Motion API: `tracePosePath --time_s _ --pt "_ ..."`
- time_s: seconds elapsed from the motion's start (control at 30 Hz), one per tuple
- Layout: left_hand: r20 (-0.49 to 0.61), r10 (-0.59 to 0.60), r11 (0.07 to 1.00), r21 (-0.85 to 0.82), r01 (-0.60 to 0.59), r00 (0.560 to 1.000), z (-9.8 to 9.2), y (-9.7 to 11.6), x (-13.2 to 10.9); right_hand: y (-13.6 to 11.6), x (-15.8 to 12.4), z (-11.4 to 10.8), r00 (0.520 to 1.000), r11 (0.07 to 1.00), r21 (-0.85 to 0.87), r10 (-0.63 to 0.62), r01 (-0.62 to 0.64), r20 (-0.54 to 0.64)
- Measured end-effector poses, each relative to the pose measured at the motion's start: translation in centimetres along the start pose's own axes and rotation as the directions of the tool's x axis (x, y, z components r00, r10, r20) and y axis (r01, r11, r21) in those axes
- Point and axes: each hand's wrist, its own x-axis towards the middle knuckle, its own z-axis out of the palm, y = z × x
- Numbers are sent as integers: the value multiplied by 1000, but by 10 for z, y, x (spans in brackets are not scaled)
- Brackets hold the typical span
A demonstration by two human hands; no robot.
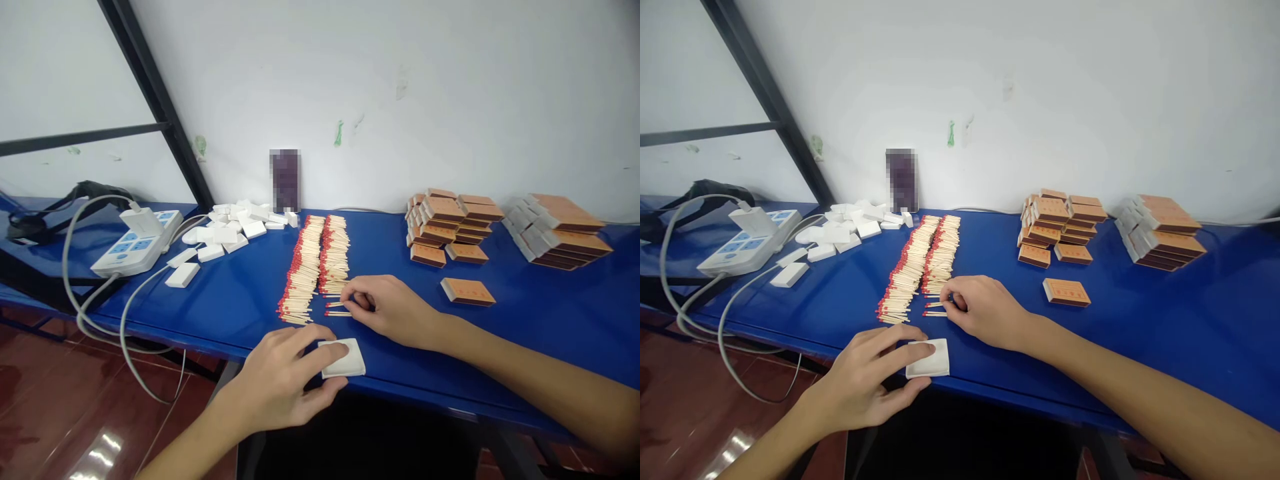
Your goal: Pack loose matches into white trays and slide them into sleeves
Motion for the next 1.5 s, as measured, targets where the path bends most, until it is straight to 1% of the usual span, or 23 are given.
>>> tracePosePath --time_s 0.1,0.17,0.43,0.6,0.7,0.87,0.93,1.0,1.17,1.37,1.5 --pt "-8 -3 1000 6 3 1000 0 0 0 -2 -1 -3 999 997 65 45 -46 19" --pt "-12 -2 1000 7 2 1000 1 1 0 -2 -1 -3 998 995 84 53 -54 15" --pt "-14 -13 1000 10 13 1000 1 0 -2 -4 -3 -3 1000 994 107 21 -23 21" --pt "15 -39 999 0 39 999 1 0 -1 -1 -3 0 999 997 75 20 -17 -49" --pt "14 -42 999 -4 42 999 1 1 -1 2 -1 2 997 999 44 1 2 -80" --pt "21 -39 999 -6 39 999 0 0 -1 2 -1 4 995 999 -3 -51 51 -90" --pt "24 -37 999 -6 37 999 0 0 -1 3 -1 5 995 999 -11 -48 47 -93" --pt "21 -31 1000 -2 31 999 0 -1 -1 3 0 6 995 1000 -6 -18 18 -94" --pt "14 -29 1000 5 29 999 0 -1 0 1 5 6 996 997 11 75 -74 -51" --pt "7 -22 1000 2 22 1000 1 0 0 -3 7 2 996 996 10 84 -84 -28" --pt "-1 -22 1000 5 22 1000 0 0 0 -4 4 -4 998 997 50 49 -51 33"
